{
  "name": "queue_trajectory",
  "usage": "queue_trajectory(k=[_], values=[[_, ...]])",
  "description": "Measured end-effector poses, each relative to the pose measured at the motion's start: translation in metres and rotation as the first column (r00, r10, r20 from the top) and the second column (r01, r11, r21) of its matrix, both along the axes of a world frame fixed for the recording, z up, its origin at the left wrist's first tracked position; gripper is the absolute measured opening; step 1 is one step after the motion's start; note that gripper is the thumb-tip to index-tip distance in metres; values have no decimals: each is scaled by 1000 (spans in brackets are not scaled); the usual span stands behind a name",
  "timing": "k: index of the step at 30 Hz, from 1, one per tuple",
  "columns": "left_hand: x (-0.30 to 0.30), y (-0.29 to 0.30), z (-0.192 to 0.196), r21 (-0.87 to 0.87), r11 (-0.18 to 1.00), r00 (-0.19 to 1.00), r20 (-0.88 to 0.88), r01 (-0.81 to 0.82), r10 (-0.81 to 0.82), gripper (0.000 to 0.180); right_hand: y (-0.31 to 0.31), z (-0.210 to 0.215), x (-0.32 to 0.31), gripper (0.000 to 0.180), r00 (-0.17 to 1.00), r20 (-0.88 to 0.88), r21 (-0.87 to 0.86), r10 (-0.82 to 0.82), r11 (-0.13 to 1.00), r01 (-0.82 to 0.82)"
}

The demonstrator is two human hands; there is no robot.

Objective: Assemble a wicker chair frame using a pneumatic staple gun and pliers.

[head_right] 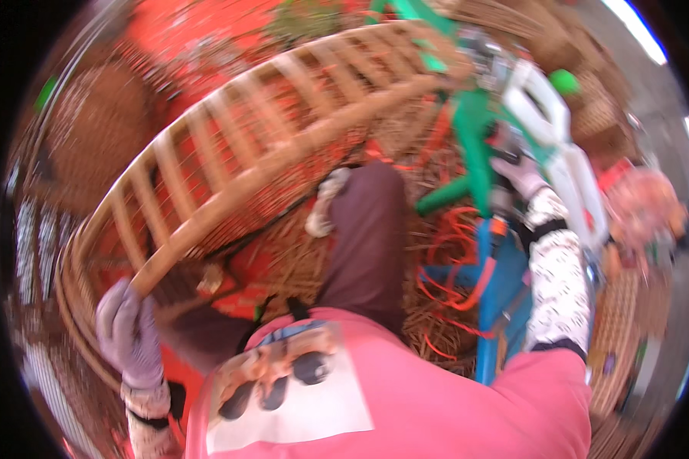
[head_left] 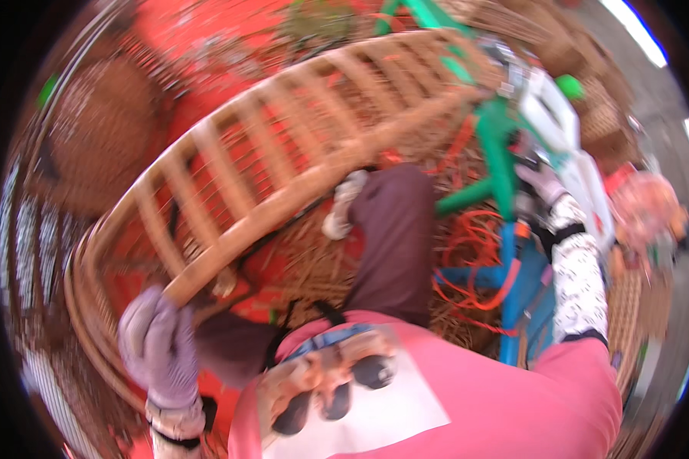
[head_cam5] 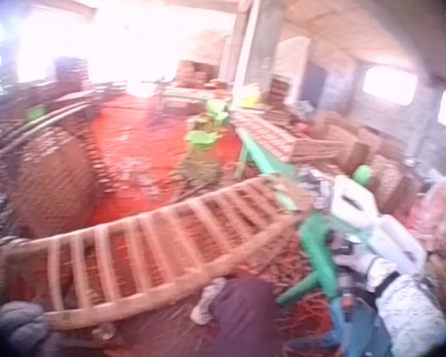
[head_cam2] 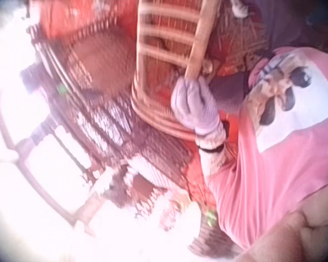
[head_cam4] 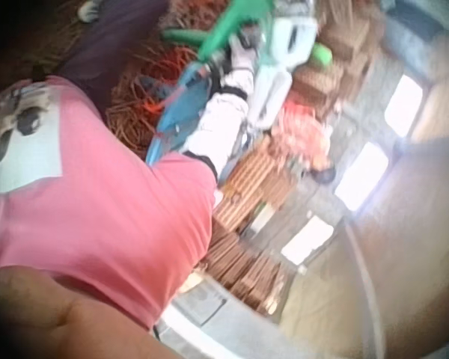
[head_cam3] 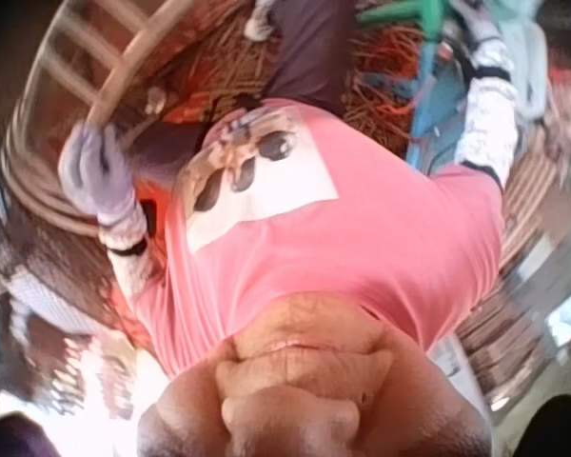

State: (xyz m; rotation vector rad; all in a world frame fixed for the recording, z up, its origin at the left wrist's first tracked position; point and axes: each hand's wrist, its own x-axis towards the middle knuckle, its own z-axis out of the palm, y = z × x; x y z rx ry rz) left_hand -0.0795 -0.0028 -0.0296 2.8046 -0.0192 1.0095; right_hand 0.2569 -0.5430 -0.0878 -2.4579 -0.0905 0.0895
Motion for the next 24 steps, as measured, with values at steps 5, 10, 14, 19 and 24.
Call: queue_trajectory(k=[5, 10, 14, 19, 24], values=[[11, -1, -4, -65, 992, 988, 116, 110, -101, 23, -57, -14, 16, 31, 970, -172, -234, -169, 964, 126], [-1, 6, -9, -57, 996, 988, 137, 73, -65, 23, 19, 90, -36, 25, 944, -329, 328, 32, 941, 83], [1, 7, -11, -59, 991, 979, 172, 121, -109, 23, 114, 172, -116, 44, 966, -187, 569, 176, 822, -39], [-1, 11, -13, -67, 983, 963, 223, 168, -150, 24, 245, 218, -164, 47, 896, -251, 368, 366, 892, -261], [-3, 9, -21, -129, 979, 955, 273, 160, -120, 23, 301, 209, -174, 31, 533, -78, -394, 842, 465, -793]])
